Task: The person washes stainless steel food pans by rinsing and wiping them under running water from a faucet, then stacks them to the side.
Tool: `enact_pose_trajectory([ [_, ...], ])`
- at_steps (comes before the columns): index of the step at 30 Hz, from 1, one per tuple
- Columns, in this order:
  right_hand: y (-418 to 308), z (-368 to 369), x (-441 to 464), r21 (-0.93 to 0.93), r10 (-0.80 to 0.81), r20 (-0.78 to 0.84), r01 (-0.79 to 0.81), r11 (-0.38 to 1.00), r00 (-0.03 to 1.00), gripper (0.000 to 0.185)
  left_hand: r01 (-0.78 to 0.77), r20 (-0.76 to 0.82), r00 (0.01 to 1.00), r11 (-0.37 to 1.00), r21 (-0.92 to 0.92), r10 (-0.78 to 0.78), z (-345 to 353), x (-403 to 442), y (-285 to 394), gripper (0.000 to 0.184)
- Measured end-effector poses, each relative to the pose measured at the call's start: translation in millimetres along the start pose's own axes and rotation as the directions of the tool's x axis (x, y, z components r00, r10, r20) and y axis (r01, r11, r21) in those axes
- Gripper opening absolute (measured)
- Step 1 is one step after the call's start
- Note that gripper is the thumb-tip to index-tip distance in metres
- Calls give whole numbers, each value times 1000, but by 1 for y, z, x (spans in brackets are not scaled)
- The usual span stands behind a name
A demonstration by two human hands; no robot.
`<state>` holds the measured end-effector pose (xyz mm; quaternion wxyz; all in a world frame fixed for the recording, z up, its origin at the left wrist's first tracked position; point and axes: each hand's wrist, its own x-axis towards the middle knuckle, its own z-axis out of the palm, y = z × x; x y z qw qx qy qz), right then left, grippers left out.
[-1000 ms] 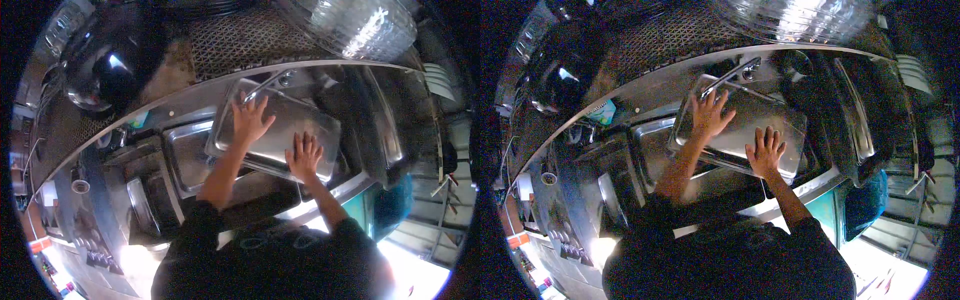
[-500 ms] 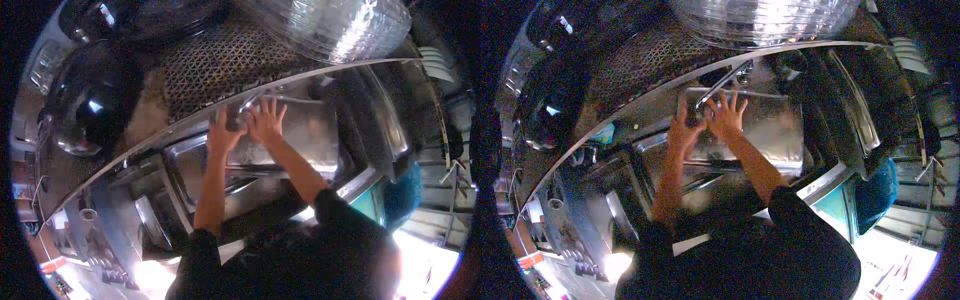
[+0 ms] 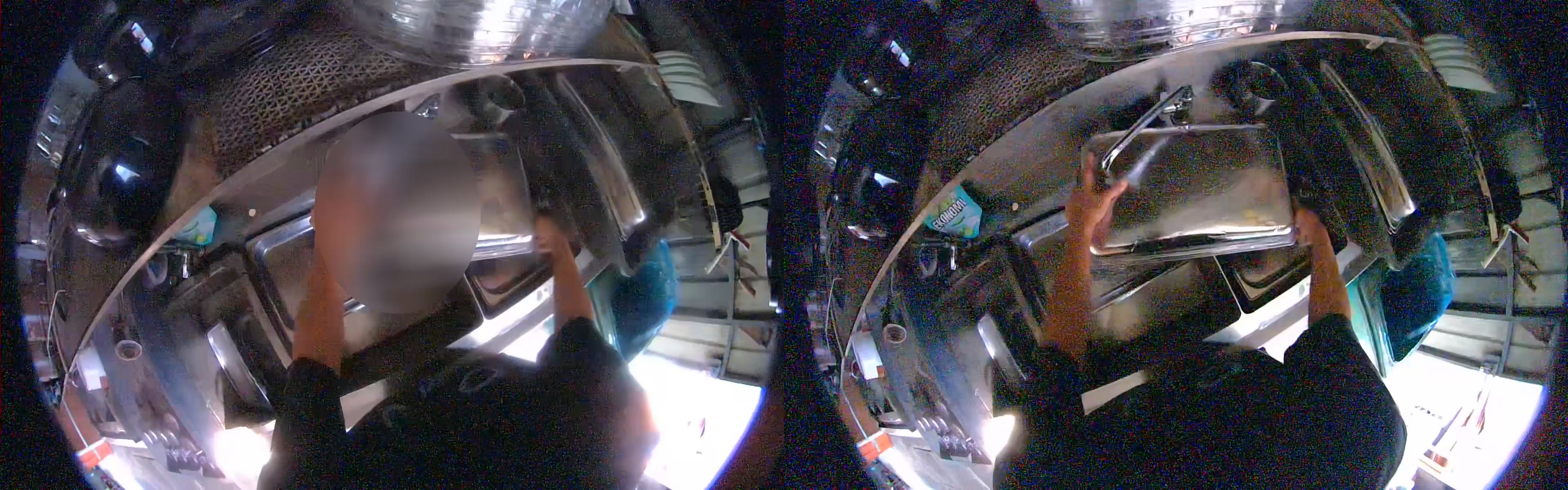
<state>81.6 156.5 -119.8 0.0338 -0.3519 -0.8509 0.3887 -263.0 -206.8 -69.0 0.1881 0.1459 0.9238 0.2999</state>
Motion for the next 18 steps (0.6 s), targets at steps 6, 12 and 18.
enact_pose_trajectory([
  [6, 8, 58, -32, 603, 343, -145, -192, 774, 928, 71, -39, -432, 830, 809, 586, 353, 45, -7, 2, 80],
  [12, 29, 83, -23, 754, 532, -128, -266, 601, 837, 71, -476, -17, 851, 784, 398, 525, 60, -40, 92, 67],
  [18, 28, 83, -51, 26, 429, -139, -430, 902, 893, 46, -855, 76, 499, 476, 207, 863, 177, -49, 175, 67],
])
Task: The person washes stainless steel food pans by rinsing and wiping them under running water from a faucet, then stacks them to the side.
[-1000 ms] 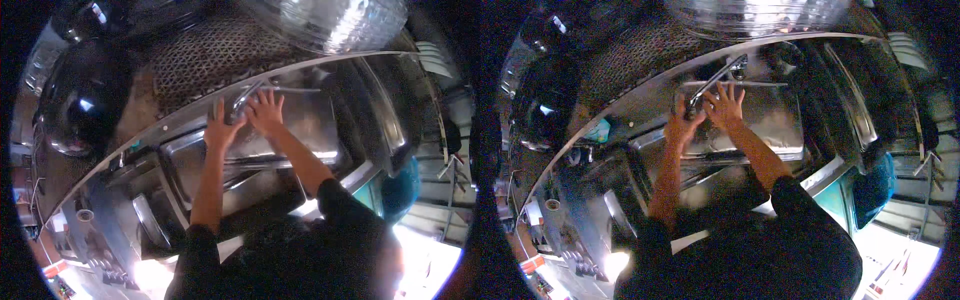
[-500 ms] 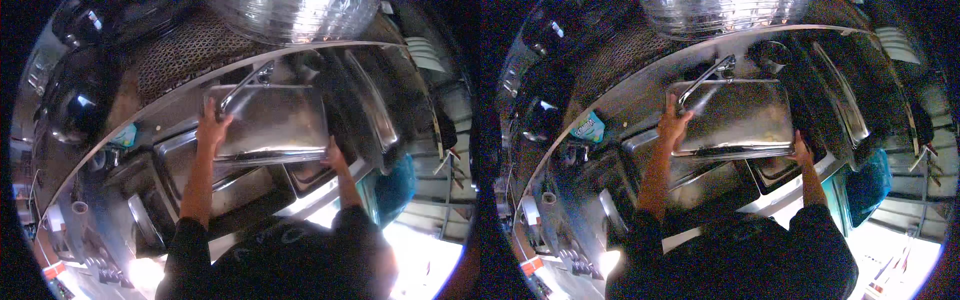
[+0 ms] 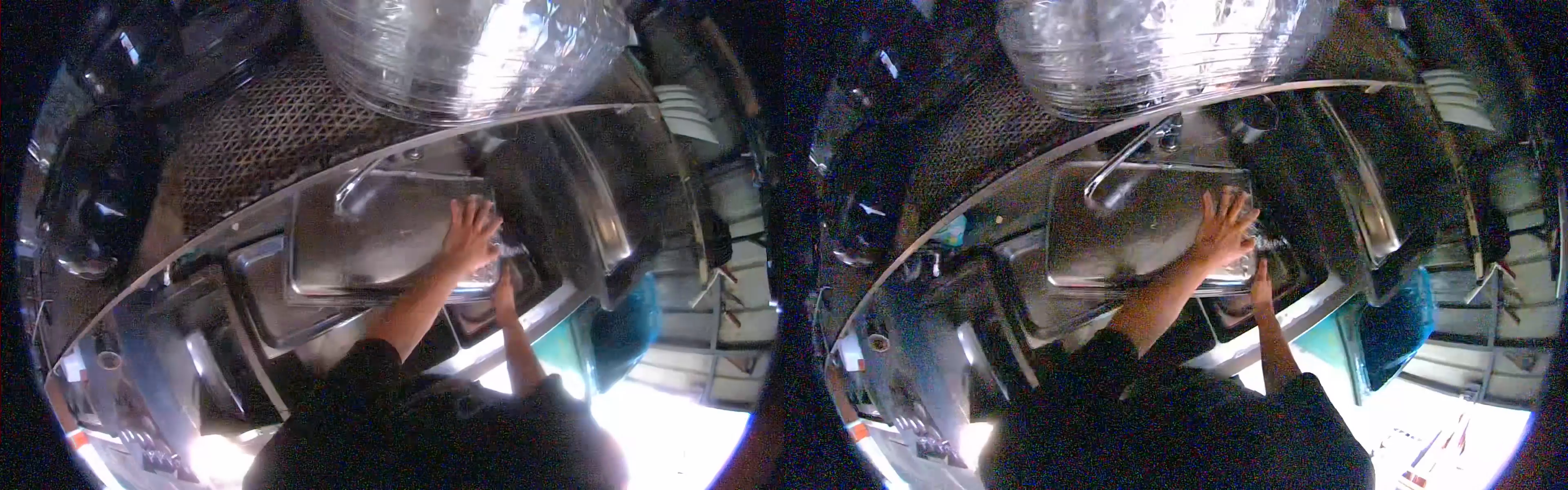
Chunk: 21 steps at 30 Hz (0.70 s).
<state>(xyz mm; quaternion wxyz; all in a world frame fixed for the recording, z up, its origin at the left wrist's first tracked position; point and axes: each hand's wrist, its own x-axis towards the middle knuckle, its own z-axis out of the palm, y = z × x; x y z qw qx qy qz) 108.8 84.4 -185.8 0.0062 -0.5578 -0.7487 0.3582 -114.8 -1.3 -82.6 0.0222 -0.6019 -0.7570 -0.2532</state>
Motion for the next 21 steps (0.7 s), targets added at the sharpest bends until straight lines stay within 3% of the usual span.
enact_pose_trajectory([
  [3, 22, -34, -19, -206, -386, 107, 400, 893, 916, 38, 43, 59, 997, 998, 34, -45, 7, 2, 0, 69],
  [5, 62, -54, -25, -376, -631, 197, 653, 658, 750, 35, 91, 235, 966, 992, 85, -109, 0, 4, -13, 74],
  [6, 108, -57, -29, 41, -552, 68, 550, 834, 831, 34, 119, 319, 936, 987, 109, -148, -4, 3, -17, 77],
  [8, 108, -75, -60, 216, -300, 85, 276, 937, 950, 34, 205, 247, 945, 976, 66, -215, -23, -9, -34, 79],
  [9, 66, -107, -100, -58, -169, 137, 178, 982, 976, 34, 271, 171, 948, 962, 16, -270, -36, -17, -45, 81],
  [11, 67, -120, -142, -156, -235, 15, 234, 960, 972, 26, 359, 89, 924, 924, 135, -372, -70, -36, -77, 81],
  [12, 115, -113, -149, -171, -189, -23, 182, 968, 982, 23, 435, -1, 894, 868, 238, -448, -82, -43, -91, 82],
  [13, 158, -106, -149, -185, -138, -61, 125, 975, 989, 21, 433, 4, 894, 867, 247, -448, -88, -46, -101, 82],
  [15, 115, -119, -196, -63, -14, -59, 10, 998, 998, 19, 499, 76, 852, 847, 183, -518, -98, -49, -121, 83],
  [17, 184, -107, -206, -216, -201, 102, 219, 951, 974, 16, 535, 94, 829, 831, 154, -551, -104, -47, -140, 83],
  [19, 305, -80, -202, -337, -33, 359, 162, 927, 933, 18, 603, 324, 750, 798, 21, -576, -77, -47, -175, 83],
  [20, 325, -68, -195, -336, -43, 363, 174, 926, 931, 18, 622, 377, 727, 783, -8, -574, -79, -50, -178, 83],
  [21, 341, -56, -186, -164, -30, 424, 110, 980, 905, 18, 643, 428, 701, 765, -35, -570, -82, -54, -180, 83],
])
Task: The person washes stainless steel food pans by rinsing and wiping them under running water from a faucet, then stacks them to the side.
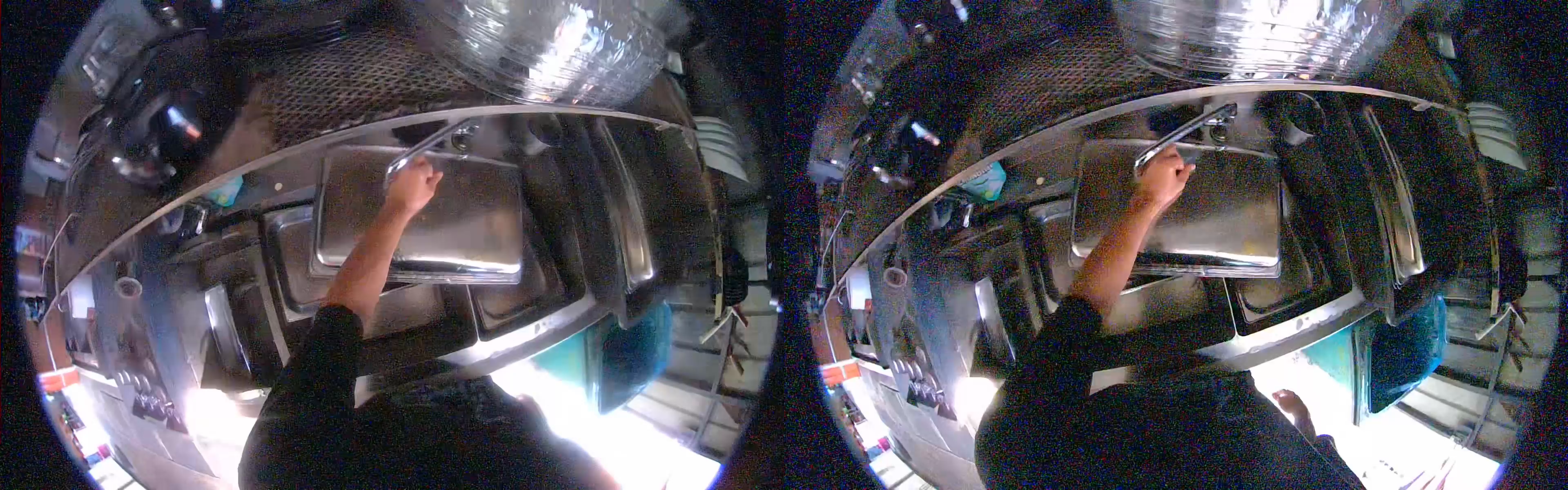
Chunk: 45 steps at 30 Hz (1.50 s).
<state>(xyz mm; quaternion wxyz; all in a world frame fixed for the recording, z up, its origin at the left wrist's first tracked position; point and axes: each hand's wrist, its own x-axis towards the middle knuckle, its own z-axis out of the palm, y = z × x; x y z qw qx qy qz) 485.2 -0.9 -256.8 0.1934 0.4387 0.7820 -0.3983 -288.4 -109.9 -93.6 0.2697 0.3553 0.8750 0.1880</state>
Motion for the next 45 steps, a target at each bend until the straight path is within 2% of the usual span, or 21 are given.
enact_pose_trajectory([
  [1, 17, 10, 10, 188, -8, 69, -5, 982, 998, 18, -96, -67, 993, 994, 54, 99, -7, -15, 0, 81],
  [3, 36, 20, 22, 534, -57, 200, -60, 843, 978, 18, -272, -178, 936, 946, 178, 303, -17, -49, 5, 78],
  [4, 23, 21, 20, 584, -74, 229, -76, 808, 971, 18, -273, -177, 936, 945, 182, 304, -19, -65, 8, 78],
  [6, -4, 20, 15, 525, -52, 251, -90, 847, 967, 19, -142, -449, 834, 911, 388, 322, -14, -105, 9, 71],
  [8, -31, 17, 12, 482, -41, 258, -92, 871, 965, 19, -55, -570, 744, 881, 470, 350, -13, -116, 9, 67],
  [12, -61, 4, 4, 430, -50, 274, -77, 899, 960, 20, -113, -689, 615, 907, 405, 384, -1, -105, -2, 48],
  [15, -71, 3, 6, 418, -57, 283, -70, 906, 957, 20, -85, -595, 755, 940, 330, 277, 5, -86, -19, 41],
  [20, -85, 16, -7, 408, -43, 298, -86, 909, 954, 21, -14, -668, 725, 973, 232, 169, 29, -46, -56, 31],
  [23, -92, 24, -16, 404, -39, 314, -96, 910, 948, 22, -193, -568, 811, 981, -32, 141, 26, -54, -65, 50],
  [24, -93, 26, -20, 402, -40, 318, -97, 910, 947, 22, -192, -556, 819, 981, -33, 142, 19, -66, -58, 50],
  [25, -93, 28, -22, 404, -38, 324, -102, 909, 945, 23, -111, -516, 842, 986, 121, 158, 2, -89, -42, 60],
  [27, -95, 28, -25, 403, -33, 327, -108, 909, 944, 23, 34, -425, 890, 904, 426, 167, -28, -128, -16, 80],
  [28, -93, 29, -27, 396, -27, 334, -114, 911, 942, 23, 34, -413, 896, 904, 426, 161, -29, -132, -17, 80],
  [31, -88, 24, -28, 393, -9, 339, -133, 910, 941, 24, -7, -253, 958, 893, 450, 134, -36, -131, -24, 106],
  [36, -87, 16, -27, 374, -3, 357, -140, 917, 934, 25, 32, -143, 989, 918, 395, 27, -50, -111, -24, 112],
  [39, -90, 10, -24, 371, -12, 364, -133, 919, 931, 26, 104, 96, 987, 970, 218, -128, -58, -82, -37, 123],
  [44, -92, 6, -21, 370, -37, 359, -106, 923, 932, 27, 96, 123, 987, 995, 39, -100, -50, -59, -59, 120],
  [45, -93, 6, -22, 370, -38, 358, -104, 923, 933, 28, 74, -50, 997, 983, 168, -66, -46, -87, -40, 116],
])
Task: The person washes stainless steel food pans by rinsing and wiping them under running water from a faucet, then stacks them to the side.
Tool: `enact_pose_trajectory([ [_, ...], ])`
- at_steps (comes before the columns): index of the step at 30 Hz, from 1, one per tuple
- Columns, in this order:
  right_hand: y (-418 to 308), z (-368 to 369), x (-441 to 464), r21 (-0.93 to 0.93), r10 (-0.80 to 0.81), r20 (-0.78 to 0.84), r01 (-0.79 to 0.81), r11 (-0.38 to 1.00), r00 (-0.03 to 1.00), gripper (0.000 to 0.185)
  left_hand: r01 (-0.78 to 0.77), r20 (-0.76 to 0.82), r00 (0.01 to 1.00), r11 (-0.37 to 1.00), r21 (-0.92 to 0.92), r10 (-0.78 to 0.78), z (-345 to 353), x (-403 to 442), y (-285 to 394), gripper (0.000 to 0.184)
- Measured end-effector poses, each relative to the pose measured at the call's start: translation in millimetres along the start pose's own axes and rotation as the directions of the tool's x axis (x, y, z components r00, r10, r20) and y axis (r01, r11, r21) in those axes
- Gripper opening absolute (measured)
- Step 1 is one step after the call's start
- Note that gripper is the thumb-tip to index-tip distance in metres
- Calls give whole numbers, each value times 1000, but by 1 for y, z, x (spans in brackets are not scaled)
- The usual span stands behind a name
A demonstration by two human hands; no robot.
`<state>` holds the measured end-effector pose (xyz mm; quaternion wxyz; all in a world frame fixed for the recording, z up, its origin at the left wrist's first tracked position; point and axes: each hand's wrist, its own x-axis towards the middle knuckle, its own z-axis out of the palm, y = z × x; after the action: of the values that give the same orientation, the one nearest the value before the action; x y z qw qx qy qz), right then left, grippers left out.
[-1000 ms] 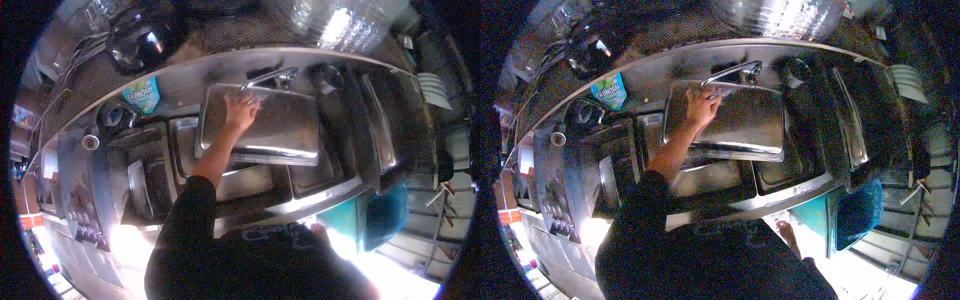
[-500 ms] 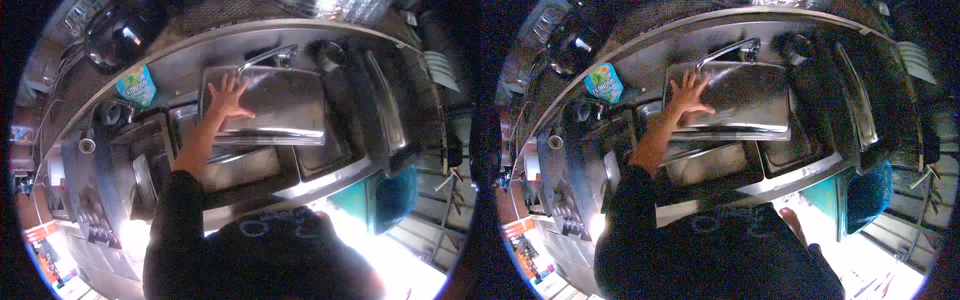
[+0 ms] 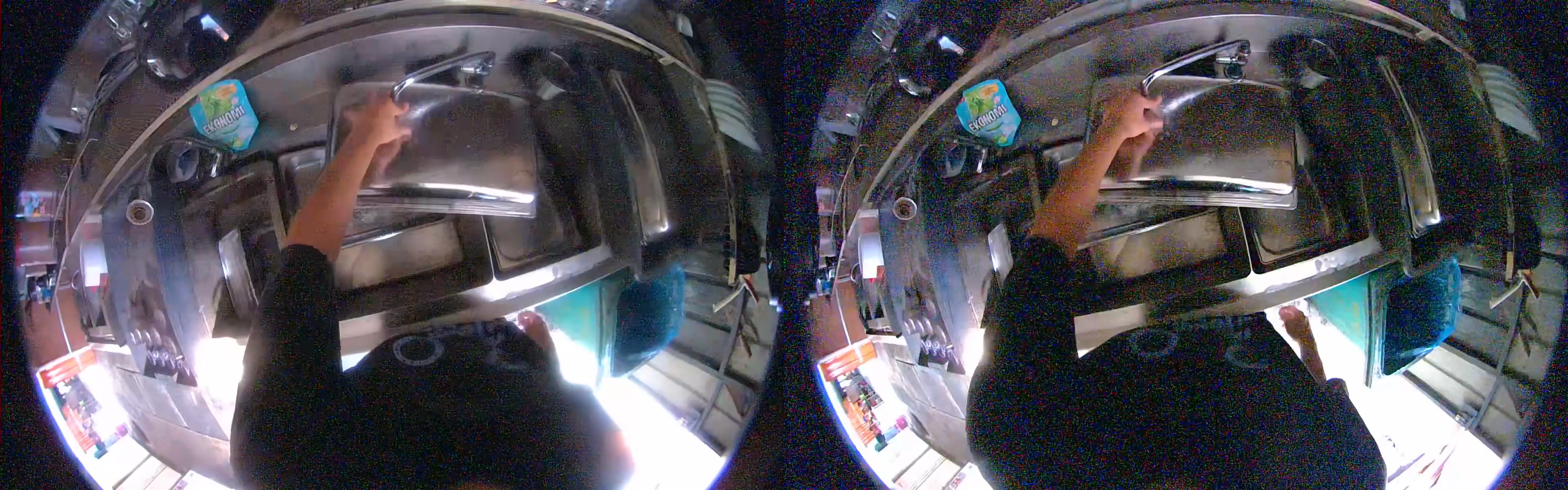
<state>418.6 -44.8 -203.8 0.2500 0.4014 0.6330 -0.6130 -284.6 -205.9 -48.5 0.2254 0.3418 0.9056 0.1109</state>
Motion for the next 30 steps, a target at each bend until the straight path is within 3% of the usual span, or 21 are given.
enact_pose_trajectory([
  [1, 1, 2, -1, 4, 1, 0, -1, 1000, 1000, 28, -6, -172, 985, 991, 134, 30, -2, -31, 18, 111],
  [3, 7, 5, -5, 8, 8, 4, -8, 1000, 1000, 28, 11, -321, 944, 965, 263, 77, 2, -49, 27, 107],
  [7, 16, 10, -5, 5, 22, 24, -22, 1000, 999, 29, -3, -230, 973, 992, 128, 32, 12, -26, 8, 101],
  [11, 21, 4, 4, -39, -5, 62, 7, 999, 998, 30, -109, -72, 991, 993, 33, 111, 9, 11, -15, 103],
  [14, 24, -13, 22, -168, -66, 155, 92, 982, 986, 31, -87, -103, 991, 996, 11, 88, -5, -4, 0, 103],
  [16, 10, -35, 48, -405, -211, 326, 338, 850, 922, 32, -55, -133, 990, 998, 8, 56, -5, -5, 0, 104],
  [17, -13, -48, 62, -496, -326, 435, 525, 691, 839, 32, -13, -149, 989, 1000, 1, 13, -1, -6, -2, 105],
  [18, -37, -63, 88, -550, -504, 548, 741, 384, 668, 32, 31, -160, 987, 999, -9, -32, 3, -8, -6, 106],
  [19, -104, -53, 64, -492, -384, 393, 544, 680, 836, 34, 30, -165, 986, 1000, -7, -31, 8, -13, -11, 106],
  [20, -180, -40, 36, -334, -239, 211, 300, 893, 948, 36, 80, -332, 939, 996, -40, -89, 14, -24, -17, 107],
  [21, -209, -33, 36, -360, -328, 17, 312, 879, 945, 37, 122, -484, 862, 989, -83, -147, 21, -36, -23, 108],
  [22, -240, -25, 36, -390, -402, -178, 310, 867, 898, 39, 138, -556, 813, 985, -106, -174, 24, -51, -28, 109],
  [23, -243, -33, 56, -632, -660, -273, 387, 671, 700, 42, 149, -622, 757, 980, -132, -199, 27, -66, -33, 110],
  [24, -263, -37, 67, -681, -714, -369, 351, 643, 595, 47, 84, -482, 821, 900, -429, -306, 29, -87, -38, 110],
  [25, -283, -41, 78, -720, -752, -456, 300, 626, 476, 53, 65, -395, 853, 821, -567, -340, 32, -94, -43, 111],
  [26, -302, -41, 82, -648, -681, -531, 276, 710, 504, 56, 64, -305, 877, 720, -691, -371, 35, -101, -48, 111],
  [27, -321, -40, 85, -568, -602, -600, 250, 784, 527, 60, 130, -275, 876, 744, -655, -395, 45, -105, -53, 107],
  [29, -328, -52, 104, 29, -250, -532, 313, 949, 809, 65, 242, -228, 859, 757, -607, -458, 62, -114, -63, 101],
  [30, -333, -57, 114, 327, -91, -391, 231, 916, 916, 67, 285, -211, 847, 751, -595, -489, 68, -119, -66, 100],
])
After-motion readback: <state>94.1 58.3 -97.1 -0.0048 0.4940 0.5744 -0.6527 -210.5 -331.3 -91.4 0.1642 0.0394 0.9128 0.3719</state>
